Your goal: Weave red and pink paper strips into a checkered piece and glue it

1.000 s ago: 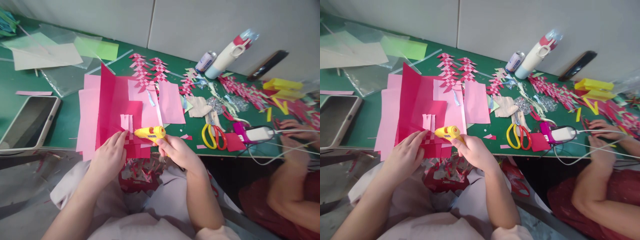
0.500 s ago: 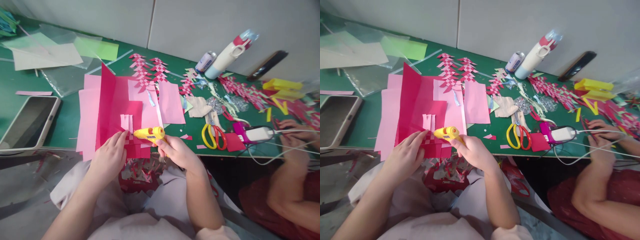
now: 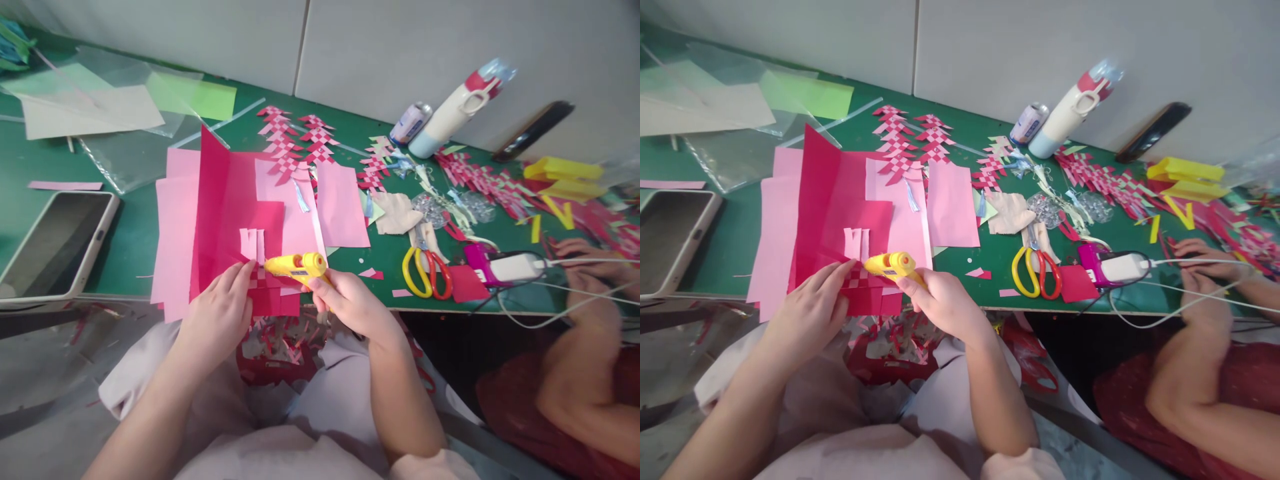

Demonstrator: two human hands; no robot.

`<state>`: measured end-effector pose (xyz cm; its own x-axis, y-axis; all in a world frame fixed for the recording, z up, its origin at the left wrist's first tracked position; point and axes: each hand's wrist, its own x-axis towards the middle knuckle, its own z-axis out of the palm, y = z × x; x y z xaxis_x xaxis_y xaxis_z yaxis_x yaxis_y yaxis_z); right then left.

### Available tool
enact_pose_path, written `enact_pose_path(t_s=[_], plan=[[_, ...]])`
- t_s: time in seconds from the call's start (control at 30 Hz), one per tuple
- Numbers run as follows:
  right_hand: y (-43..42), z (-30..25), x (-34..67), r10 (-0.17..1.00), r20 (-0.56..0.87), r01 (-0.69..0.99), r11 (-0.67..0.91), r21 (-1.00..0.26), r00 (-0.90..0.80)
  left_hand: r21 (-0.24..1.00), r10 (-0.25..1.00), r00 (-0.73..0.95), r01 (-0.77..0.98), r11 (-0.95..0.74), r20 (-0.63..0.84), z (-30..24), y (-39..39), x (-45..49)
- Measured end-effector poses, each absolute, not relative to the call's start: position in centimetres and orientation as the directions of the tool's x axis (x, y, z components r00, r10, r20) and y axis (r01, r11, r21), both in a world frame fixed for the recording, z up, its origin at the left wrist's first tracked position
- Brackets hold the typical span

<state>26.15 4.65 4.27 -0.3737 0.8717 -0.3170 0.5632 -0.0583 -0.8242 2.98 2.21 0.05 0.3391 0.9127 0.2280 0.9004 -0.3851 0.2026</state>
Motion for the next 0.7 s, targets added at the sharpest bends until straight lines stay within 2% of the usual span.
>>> enact_pose_path(t_s=[0.27,0.47,0.7], plan=[[4.5,4.2,26.4,0.861,-0.306,0.519,-0.058,-0.853,-0.406,0.199,0.912,0.340,0.901,-0.386,0.229,-0.1,2.2,2.9],[4.7,4.0,27.7,0.852,-0.312,0.357,-0.161,-0.920,-0.420,0.196,0.911,0.346,0.900,-0.390,0.224,0.1,2.2,3.0],[4.9,4.5,29.8,0.852,-0.274,0.192,-0.207,-0.959,-0.447,0.236,0.917,0.338,0.893,-0.384,0.212,0.5,2.2,3.1]])
